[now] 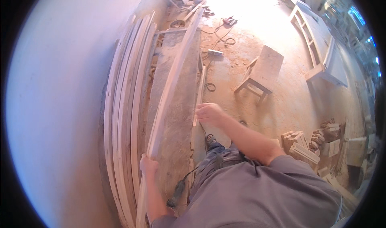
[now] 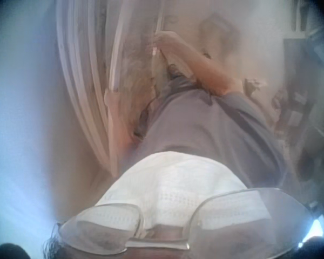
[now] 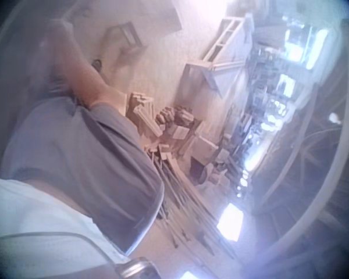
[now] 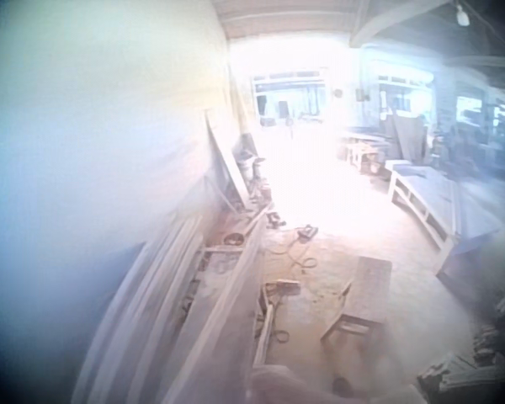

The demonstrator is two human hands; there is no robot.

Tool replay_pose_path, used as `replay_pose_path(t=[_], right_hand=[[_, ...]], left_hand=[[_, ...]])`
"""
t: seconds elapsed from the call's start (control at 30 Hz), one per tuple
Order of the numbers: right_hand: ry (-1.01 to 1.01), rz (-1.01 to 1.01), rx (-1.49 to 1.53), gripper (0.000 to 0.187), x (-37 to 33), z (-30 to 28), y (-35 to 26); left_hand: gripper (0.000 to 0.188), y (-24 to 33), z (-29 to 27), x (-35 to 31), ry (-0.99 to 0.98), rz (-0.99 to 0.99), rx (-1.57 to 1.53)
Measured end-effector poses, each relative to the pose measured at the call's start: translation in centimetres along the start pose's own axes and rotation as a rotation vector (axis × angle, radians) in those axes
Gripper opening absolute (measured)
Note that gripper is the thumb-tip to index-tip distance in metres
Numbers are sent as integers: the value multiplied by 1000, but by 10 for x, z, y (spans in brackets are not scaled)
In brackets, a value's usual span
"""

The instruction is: The person uses an angle grinder to sand a long wooden beam and then uses a pencil to mark a small wooden strip.

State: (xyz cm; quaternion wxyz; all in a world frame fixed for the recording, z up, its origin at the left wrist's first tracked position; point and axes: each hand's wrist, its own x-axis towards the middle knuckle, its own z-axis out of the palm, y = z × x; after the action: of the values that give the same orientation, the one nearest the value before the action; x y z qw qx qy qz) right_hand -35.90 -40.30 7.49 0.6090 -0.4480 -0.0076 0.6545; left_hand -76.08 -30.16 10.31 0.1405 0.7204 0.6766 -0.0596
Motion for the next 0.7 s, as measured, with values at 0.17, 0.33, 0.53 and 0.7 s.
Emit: replay_pose_path(t=[0.17, 0.33, 0.53, 0.7], right_hand=[[280, -53, -161, 27, -48, -188, 28], [731, 193, -123, 3, -158, -284, 47], [937, 203, -374, 3, -259, -305, 98], [802, 170, -1308, 33, -277, -263, 94]], left_hand=[[47, -17, 34, 23, -148, -43, -108], [44, -19, 68, 15, -169, -70, -60], [47, -15, 108, 11, -140, -71, 27], [46, -14, 114, 15, -166, -56, 6]])
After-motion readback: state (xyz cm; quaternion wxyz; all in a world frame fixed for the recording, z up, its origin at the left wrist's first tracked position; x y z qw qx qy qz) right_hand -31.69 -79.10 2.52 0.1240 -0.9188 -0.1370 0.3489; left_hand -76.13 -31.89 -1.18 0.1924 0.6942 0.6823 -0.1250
